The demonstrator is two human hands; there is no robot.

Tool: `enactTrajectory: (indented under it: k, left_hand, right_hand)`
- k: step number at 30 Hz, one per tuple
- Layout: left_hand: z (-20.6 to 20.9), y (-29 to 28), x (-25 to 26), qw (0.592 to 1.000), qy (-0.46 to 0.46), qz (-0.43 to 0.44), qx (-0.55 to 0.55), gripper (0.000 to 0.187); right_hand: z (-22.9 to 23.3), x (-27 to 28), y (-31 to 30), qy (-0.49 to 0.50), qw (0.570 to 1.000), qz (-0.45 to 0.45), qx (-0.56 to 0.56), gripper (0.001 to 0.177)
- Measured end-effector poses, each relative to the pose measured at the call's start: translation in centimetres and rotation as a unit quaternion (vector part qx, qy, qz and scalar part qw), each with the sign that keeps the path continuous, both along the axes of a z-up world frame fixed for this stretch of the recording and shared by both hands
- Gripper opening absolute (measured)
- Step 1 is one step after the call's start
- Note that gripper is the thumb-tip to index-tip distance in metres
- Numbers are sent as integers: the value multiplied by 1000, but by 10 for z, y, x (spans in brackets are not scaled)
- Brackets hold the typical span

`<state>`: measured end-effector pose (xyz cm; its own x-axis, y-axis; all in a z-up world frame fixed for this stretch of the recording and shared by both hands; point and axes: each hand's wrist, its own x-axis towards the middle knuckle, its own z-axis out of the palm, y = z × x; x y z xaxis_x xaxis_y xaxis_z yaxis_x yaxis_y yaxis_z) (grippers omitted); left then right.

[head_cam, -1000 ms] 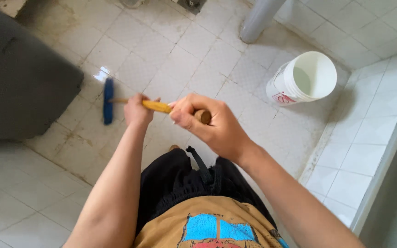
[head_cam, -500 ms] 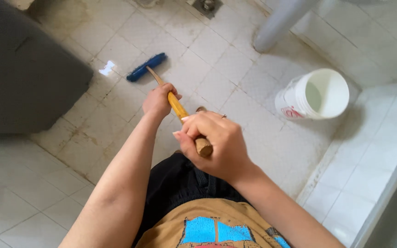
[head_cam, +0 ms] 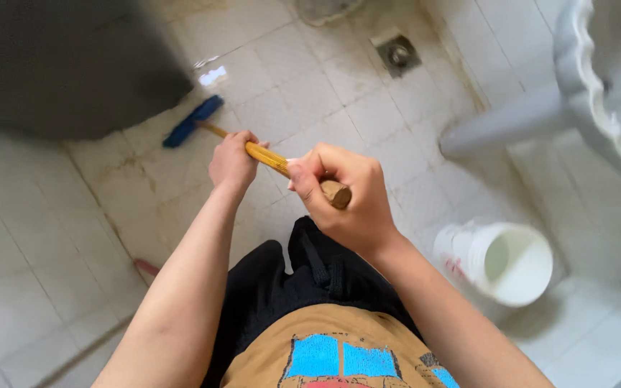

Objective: Scrubbing a bathroom floor with a long-handled brush and water from a bucket.

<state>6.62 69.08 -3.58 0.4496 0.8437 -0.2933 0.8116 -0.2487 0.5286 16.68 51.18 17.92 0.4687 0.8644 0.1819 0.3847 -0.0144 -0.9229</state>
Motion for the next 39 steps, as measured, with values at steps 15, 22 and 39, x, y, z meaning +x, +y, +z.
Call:
enactTrajectory:
  k: [15,22,39]
  left_hand:
    - [-97,25,-55,988,27,139,55,33]
    - [-70,20,38,999,-4,-41,-18,28]
    - [-59,99,-13,990,56,-100,-87,29]
  right_hand:
    - [-67,46,46,159,959,233,-14,23]
    - [-43,103,25,236,957,106,130,29]
    - [-60,67,106,137,986,40,93,33]
